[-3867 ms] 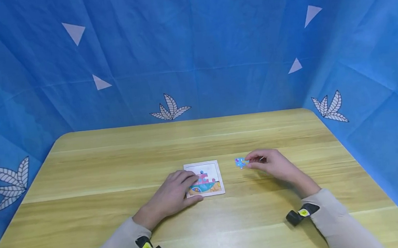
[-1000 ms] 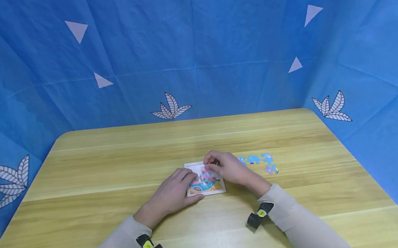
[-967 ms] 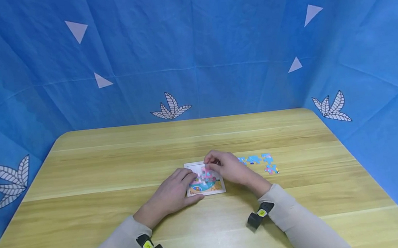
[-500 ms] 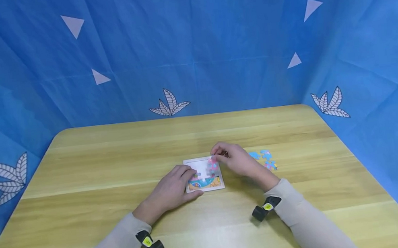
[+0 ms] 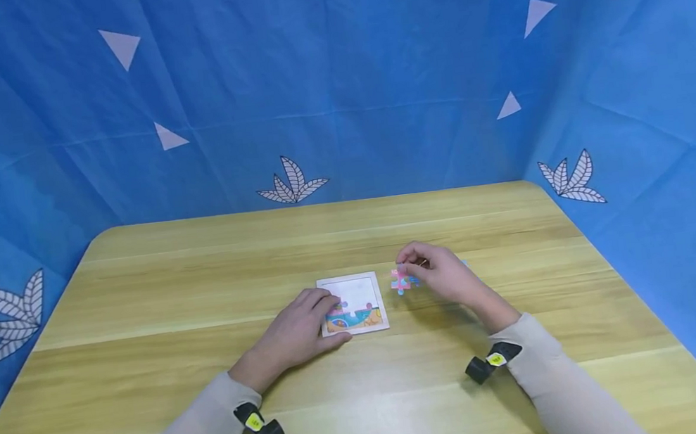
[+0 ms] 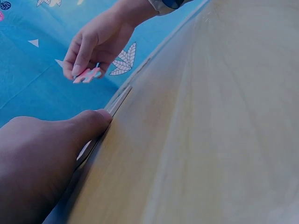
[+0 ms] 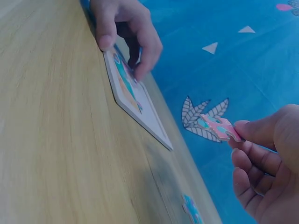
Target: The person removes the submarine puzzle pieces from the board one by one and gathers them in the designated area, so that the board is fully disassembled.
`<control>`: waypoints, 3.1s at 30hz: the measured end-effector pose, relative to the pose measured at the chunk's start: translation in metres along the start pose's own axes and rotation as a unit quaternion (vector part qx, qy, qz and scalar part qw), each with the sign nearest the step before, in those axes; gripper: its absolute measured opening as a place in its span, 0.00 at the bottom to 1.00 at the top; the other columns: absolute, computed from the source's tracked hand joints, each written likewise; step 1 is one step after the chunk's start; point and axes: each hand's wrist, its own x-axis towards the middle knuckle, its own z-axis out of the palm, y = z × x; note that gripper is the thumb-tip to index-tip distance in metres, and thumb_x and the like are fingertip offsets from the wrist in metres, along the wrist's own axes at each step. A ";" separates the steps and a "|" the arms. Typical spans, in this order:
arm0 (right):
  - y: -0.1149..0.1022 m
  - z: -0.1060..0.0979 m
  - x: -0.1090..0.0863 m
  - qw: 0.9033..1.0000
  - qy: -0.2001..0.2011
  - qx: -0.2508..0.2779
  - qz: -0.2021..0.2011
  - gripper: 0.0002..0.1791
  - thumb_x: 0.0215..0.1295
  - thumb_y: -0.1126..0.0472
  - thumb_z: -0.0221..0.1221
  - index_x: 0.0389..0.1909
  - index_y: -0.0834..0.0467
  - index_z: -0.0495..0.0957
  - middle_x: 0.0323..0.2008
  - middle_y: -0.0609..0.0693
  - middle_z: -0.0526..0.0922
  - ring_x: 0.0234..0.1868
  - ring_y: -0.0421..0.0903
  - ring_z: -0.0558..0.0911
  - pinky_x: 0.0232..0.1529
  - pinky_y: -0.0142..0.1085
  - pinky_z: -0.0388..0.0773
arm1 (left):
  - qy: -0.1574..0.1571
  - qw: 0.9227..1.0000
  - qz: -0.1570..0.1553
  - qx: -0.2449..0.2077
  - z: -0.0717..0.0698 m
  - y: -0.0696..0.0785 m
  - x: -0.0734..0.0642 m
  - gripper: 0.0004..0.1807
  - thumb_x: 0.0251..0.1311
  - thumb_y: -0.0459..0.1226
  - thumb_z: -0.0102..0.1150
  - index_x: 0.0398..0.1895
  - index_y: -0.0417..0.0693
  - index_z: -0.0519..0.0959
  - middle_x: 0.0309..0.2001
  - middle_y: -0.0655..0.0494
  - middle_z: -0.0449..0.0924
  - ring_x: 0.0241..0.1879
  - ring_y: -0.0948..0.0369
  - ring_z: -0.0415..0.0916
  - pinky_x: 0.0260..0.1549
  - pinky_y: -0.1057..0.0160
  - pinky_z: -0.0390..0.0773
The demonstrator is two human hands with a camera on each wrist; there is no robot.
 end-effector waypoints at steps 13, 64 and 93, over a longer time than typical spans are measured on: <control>0.010 -0.014 -0.006 1.000 0.023 -0.002 0.002 0.07 0.70 0.59 0.60 0.43 0.57 0.80 0.32 0.48 0.81 0.32 0.47 0.76 0.32 0.36 0.74 | -0.004 1.000 -0.011 -0.004 0.003 -0.003 -0.004 0.39 0.58 0.63 0.59 0.60 0.42 0.75 0.58 0.50 0.72 0.58 0.55 0.69 0.61 0.57 0.70; 0.067 -0.046 -0.013 0.995 -0.092 -0.021 0.040 0.04 0.67 0.65 0.61 0.39 0.60 0.82 0.28 0.51 0.81 0.24 0.47 0.75 0.22 0.35 0.73 | -0.026 0.999 -0.035 -0.010 0.001 -0.001 -0.002 0.40 0.58 0.65 0.57 0.62 0.45 0.74 0.60 0.52 0.71 0.61 0.56 0.67 0.63 0.57 0.68; 0.060 -0.047 -0.014 0.993 -0.087 -0.055 0.056 0.04 0.68 0.63 0.60 0.39 0.58 0.83 0.28 0.47 0.82 0.25 0.46 0.75 0.22 0.33 0.71 | -0.028 0.999 -0.038 -0.016 -0.001 0.000 -0.003 0.40 0.58 0.65 0.57 0.63 0.45 0.74 0.61 0.52 0.70 0.62 0.55 0.66 0.64 0.56 0.67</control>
